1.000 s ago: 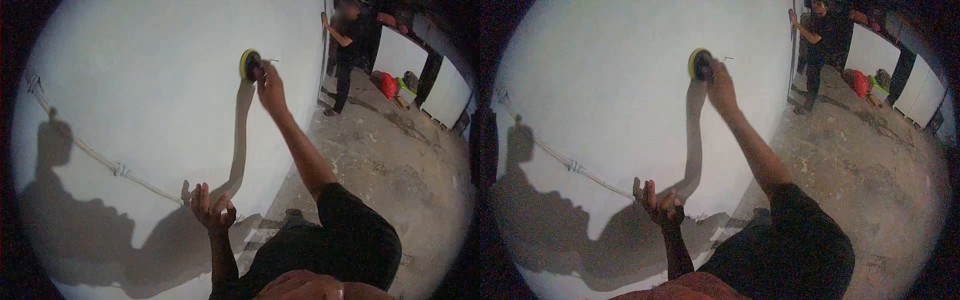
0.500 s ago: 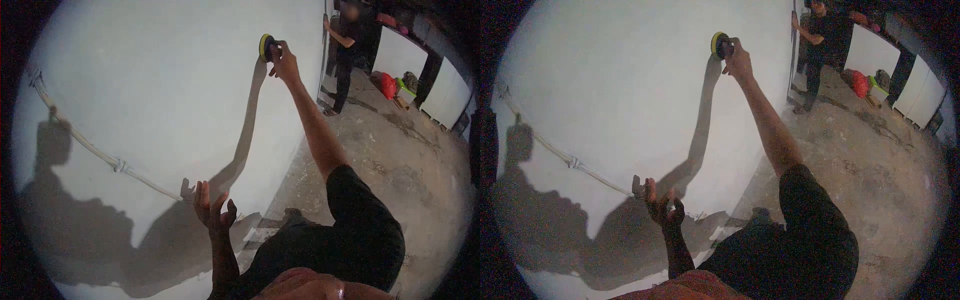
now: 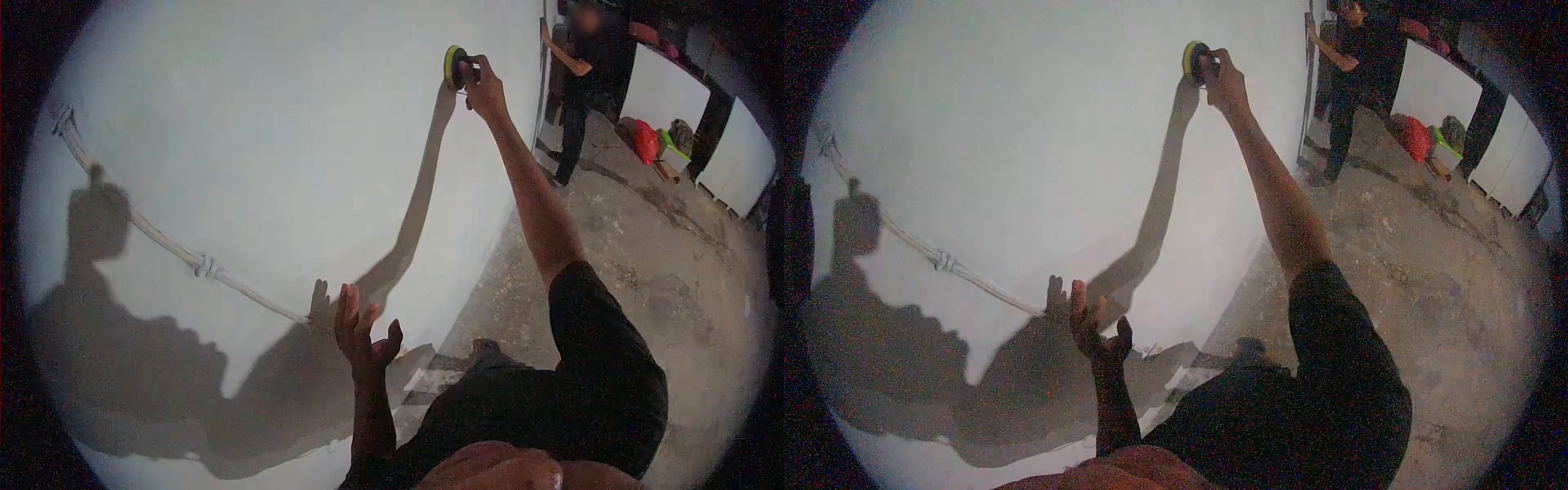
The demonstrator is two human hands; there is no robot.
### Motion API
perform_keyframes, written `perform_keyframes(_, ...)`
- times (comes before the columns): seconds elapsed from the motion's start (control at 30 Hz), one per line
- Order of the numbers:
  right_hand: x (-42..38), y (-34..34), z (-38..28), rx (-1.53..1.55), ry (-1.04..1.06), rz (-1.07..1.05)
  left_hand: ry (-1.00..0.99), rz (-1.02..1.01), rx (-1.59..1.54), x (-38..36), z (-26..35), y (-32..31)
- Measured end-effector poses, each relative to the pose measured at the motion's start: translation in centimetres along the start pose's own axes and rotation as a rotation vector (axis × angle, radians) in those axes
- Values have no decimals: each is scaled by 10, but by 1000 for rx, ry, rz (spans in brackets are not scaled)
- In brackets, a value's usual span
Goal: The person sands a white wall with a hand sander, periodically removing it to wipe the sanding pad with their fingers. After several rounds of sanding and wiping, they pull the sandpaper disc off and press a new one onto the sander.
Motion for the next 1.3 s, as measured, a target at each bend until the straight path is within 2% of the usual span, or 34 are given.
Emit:
perform_keyframes(0.1, 14, -2, 42, -9, -37, 56, 0, -38, -28, 5, 0, -4)
perform_keyframes(0.17, 0, -4, 10, -219, 283, 191, 3, -63, 0, 14, 0, -8)
perform_keyframes(0.2, -7, -7, 7, -142, 244, 79, -4, -68, 32, 17, 1, -13)
perform_keyframes(0.23, -2, -8, 3, -141, 246, 74, -5, -84, 61, 16, 4, -16)
perform_keyframes(0.3, 10, -3, 32, -148, 10, 69, 33, -149, 20, 18, 2, -26)
perform_keyframes(0.37, 9, 0, 39, -167, 50, 115, 86, -224, 108, 18, -2, -37)
perform_keyframes(0.43, 3, -15, 12, -309, 243, 35, -19, -165, 107, 18, 1, -36)
perform_keyframes(0.47, -6, -25, 8, -197, 129, 7, 13, -154, 106, 15, 0, -34)
perform_keyframes(0.5, -16, -23, -16, -235, 233, 56, 52, -151, 105, 15, -2, -31)
perform_keyframes(0.57, -2, -15, 3, -217, 164, 64, 37, -160, 100, 19, -4, -32)
perform_keyframes(0.63, 19, -4, 38, -99, -2, 77, 50, -158, 101, 20, -2, -31)
perform_keyframes(0.67, 24, -4, 47, -201, -62, 70, 60, -161, 104, 18, 0, -28)
perform_keyframes(0.73, 10, -18, 36, -266, -1, 70, 5, -131, 90, 18, 5, -24)
perform_keyframes(0.83, 14, -22, 25, -324, 79, 86, 61, -136, 21, 16, 6, -26)
perform_keyframes(0.9, 17, -17, 36, -307, 71, 117, 23, -148, 21, 17, 7, -29)
perform_keyframes(0.93, 20, -7, 41, -278, -57, 92, -30, -130, 24, 17, 19, -27)
perform_keyframes(0.97, 27, -5, 42, -275, -59, 89, -28, -133, 26, 22, 20, -28)
perform_keyframes(1.03, 27, -12, 17, -324, -58, -21, -21, -120, 35, 34, 18, -25)
perform_keyframes(1.17, 20, -17, 10, -417, 127, 41, 47, -168, 50, 24, 11, -21)
perform_keyframes(1.2, 24, -5, 13, -232, -6, -5, 30, -153, 37, 26, 13, -21)
perform_keyframes(1.3, 40, -7, 33, -226, -66, 47, 57, -144, 11, 26, 23, -26)
Point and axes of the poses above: each hand's wrist, its own x-axis towards the middle knuckle, its own y-axis out of the back of the hand, z = x × y, the point moved 9 cm from there along x, towards the middle knuckle, and after that the axes turned 9 degrees about -z, right-handed, at the moved point
